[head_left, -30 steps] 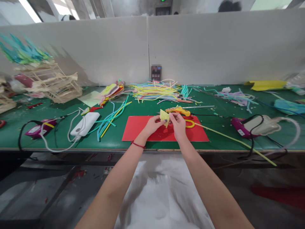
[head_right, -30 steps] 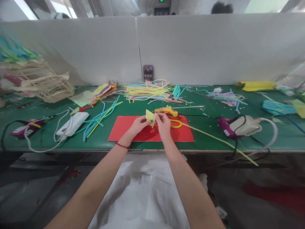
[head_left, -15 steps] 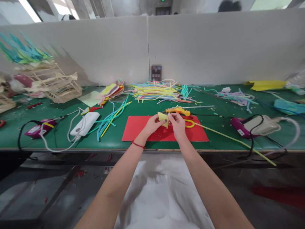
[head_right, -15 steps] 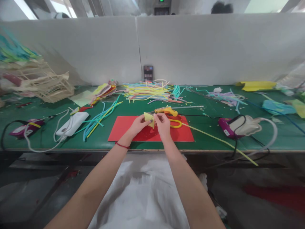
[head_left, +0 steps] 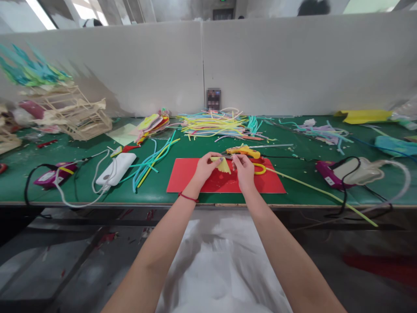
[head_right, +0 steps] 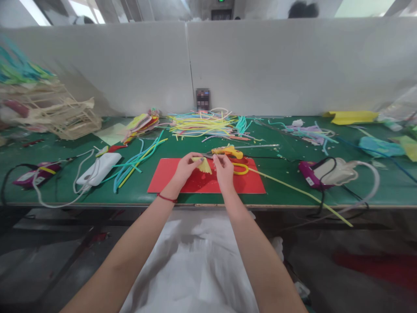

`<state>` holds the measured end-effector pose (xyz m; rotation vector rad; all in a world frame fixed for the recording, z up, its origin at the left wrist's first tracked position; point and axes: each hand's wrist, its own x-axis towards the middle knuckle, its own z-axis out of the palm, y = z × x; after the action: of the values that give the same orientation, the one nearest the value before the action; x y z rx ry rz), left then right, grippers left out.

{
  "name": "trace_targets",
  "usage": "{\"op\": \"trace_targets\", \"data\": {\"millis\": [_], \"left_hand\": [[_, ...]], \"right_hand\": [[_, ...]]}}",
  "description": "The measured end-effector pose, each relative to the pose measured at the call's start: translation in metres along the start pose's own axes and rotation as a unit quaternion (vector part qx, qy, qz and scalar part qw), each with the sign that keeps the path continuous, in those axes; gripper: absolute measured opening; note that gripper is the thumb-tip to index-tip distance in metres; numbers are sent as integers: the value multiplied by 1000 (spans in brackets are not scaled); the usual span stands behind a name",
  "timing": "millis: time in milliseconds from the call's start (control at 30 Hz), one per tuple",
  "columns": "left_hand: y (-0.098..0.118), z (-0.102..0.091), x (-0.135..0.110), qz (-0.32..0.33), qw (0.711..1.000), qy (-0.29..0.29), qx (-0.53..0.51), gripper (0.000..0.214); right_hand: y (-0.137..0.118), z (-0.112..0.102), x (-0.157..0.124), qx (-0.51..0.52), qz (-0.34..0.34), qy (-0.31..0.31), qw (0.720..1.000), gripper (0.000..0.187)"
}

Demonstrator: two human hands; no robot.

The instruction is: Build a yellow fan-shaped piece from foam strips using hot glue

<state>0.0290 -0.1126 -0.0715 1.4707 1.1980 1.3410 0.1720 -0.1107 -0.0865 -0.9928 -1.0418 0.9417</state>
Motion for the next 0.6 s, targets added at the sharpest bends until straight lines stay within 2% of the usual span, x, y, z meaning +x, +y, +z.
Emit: {"op": "trace_targets", "data": {"millis": [200,600], "left_hand": [[0,-2,2,-13,995,80,-63,23],[-5,-6,4,2,991,134,-32,22]], "right_hand": [[-1,2,-2,-49,4,-29,998,35],[-9,6,-9,-135,-35,-97,985,24]]}}
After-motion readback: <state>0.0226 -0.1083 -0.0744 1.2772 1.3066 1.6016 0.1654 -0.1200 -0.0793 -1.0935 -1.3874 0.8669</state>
